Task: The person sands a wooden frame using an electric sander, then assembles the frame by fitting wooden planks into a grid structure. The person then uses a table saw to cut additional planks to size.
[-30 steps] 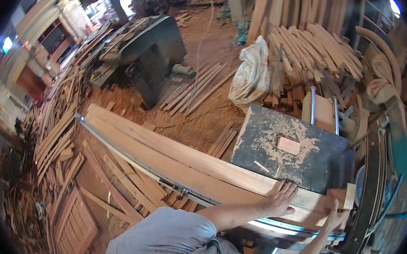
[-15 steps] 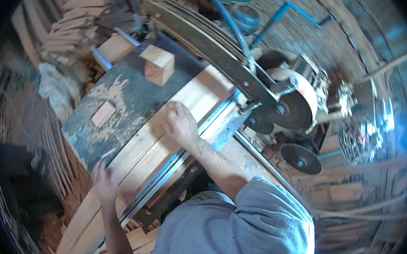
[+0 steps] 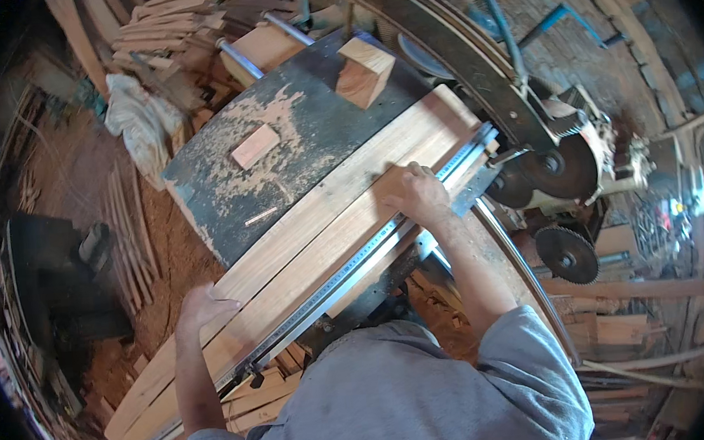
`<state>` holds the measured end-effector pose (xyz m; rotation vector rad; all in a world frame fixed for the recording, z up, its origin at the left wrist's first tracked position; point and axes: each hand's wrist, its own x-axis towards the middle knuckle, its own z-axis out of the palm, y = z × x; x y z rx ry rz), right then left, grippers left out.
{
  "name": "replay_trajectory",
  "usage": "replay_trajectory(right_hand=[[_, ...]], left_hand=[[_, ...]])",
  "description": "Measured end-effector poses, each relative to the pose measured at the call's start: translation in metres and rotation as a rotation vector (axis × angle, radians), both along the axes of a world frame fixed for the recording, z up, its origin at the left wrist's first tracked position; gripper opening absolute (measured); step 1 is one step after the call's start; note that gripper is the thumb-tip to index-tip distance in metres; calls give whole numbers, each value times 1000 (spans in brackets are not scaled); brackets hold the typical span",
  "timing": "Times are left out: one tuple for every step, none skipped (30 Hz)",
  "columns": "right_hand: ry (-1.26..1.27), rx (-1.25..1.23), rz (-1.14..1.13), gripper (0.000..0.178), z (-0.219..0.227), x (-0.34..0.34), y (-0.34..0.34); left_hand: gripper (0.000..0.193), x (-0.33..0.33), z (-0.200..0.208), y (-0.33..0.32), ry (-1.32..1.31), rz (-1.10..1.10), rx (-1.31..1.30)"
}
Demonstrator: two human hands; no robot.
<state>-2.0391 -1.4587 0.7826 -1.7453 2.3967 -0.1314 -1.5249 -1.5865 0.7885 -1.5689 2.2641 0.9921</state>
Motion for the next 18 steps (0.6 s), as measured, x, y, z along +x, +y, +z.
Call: replay_trajectory(right_hand=[[12, 58, -54, 66, 4, 4, -3], [27, 71, -73, 70, 7, 8, -8], [-48, 79, -110, 71, 10, 11, -14], [-84, 13, -103, 71, 11, 14, -20], [-106, -57, -87, 71, 9, 18, -27], [-123, -80, -93, 71, 6, 20, -34], [-181, -101, -92, 70, 1, 22, -40], [-255, -106, -87, 68, -5, 24, -44], [-194, -96, -45, 63, -11, 25, -46], [-162, -117, -43, 60, -17, 25, -46], [-147, -127, -24, 57, -23, 26, -45], [-124, -103, -20, 54, -27, 27, -43], [-145, -145, -27, 50, -31, 28, -41], [-154, -163, -43, 46, -34, 29, -39], [-153, -264, -27, 42, -35, 28, -39], [-160, -275, -75, 39, -35, 24, -42], [-154, -370, -91, 36, -35, 17, -47], [-160, -411, -100, 34, -35, 10, -52]], left_hand=[[60, 2, -8, -5, -68, 13, 80], [60, 6, -14, -10, -109, 29, 119], [61, 10, -20, -14, -126, 47, 129], [61, 14, -23, -18, -95, 80, 112], [61, 20, -22, -20, -42, 112, 76], [61, 25, -19, -23, -37, 128, 89], [58, 31, -14, -27, -35, 122, -11], [56, 38, -5, -29, -78, 102, -72], [53, 43, 3, -31, -141, 95, -151], [49, 47, 11, -29, 12, -4, -378], [45, 48, 15, -24, 151, -95, -620], [41, 50, 17, -14, 285, -172, -852], [31, 49, 13, -1, 397, -109, -720], [29, 48, 6, 19, 379, -57, -590], [29, 48, -3, 37, 349, -18, -452], [30, 49, -14, 48, 276, -106, -459], [32, 50, -26, 56, 226, -190, -492], [34, 53, -37, 66, 121, -206, -426]])
